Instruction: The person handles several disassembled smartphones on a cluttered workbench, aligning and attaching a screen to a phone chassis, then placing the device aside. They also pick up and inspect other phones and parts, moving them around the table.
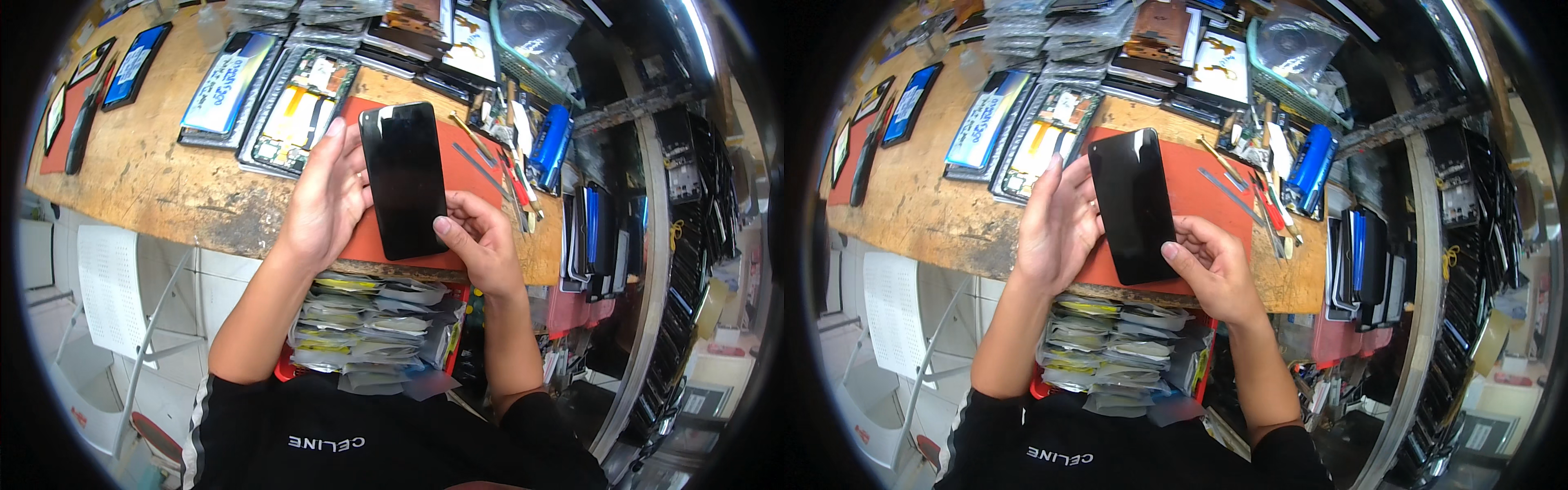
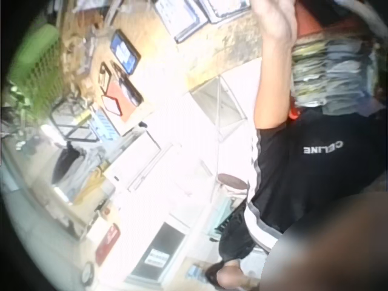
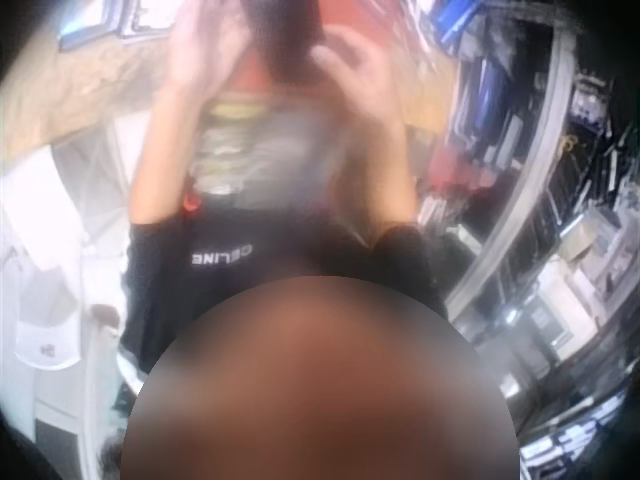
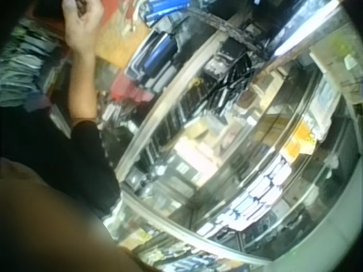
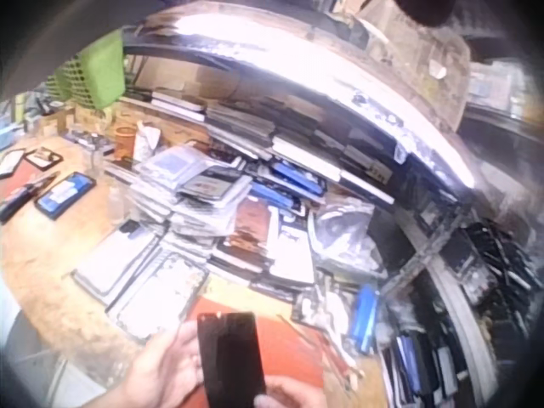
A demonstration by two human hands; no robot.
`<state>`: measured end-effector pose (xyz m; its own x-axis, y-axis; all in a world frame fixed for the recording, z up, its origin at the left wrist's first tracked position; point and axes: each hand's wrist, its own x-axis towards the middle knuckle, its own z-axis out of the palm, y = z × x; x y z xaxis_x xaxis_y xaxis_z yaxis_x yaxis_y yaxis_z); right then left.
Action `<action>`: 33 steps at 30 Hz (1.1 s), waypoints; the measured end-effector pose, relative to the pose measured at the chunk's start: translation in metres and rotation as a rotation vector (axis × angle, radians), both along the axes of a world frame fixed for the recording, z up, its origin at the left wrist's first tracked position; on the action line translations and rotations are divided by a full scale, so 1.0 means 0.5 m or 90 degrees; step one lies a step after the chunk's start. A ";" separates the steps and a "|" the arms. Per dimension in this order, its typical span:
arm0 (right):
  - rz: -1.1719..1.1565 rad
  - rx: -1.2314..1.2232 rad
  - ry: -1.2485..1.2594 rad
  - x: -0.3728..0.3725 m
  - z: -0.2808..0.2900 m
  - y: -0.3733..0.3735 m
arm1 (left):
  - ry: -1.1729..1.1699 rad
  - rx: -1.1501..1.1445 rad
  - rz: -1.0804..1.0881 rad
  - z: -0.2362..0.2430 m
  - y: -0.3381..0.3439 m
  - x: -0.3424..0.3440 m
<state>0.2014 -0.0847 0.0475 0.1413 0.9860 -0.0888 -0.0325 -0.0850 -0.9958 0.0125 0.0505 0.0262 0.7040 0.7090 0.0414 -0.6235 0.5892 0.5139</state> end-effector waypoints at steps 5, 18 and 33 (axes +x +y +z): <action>-0.034 0.027 0.053 -0.006 0.018 0.015 | 0.162 0.082 0.052 -0.003 -0.017 -0.007; -0.025 0.048 0.026 -0.019 0.040 0.024 | 0.186 0.135 0.098 -0.007 -0.031 -0.015; -0.034 0.044 -0.010 -0.010 0.051 0.015 | 0.180 0.137 0.106 -0.009 -0.040 0.000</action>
<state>0.1965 -0.0774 0.0731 0.1950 0.9806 -0.0182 -0.0197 -0.0147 -0.9997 0.0127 0.0307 0.0219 0.5845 0.8111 0.0231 -0.5182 0.3512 0.7798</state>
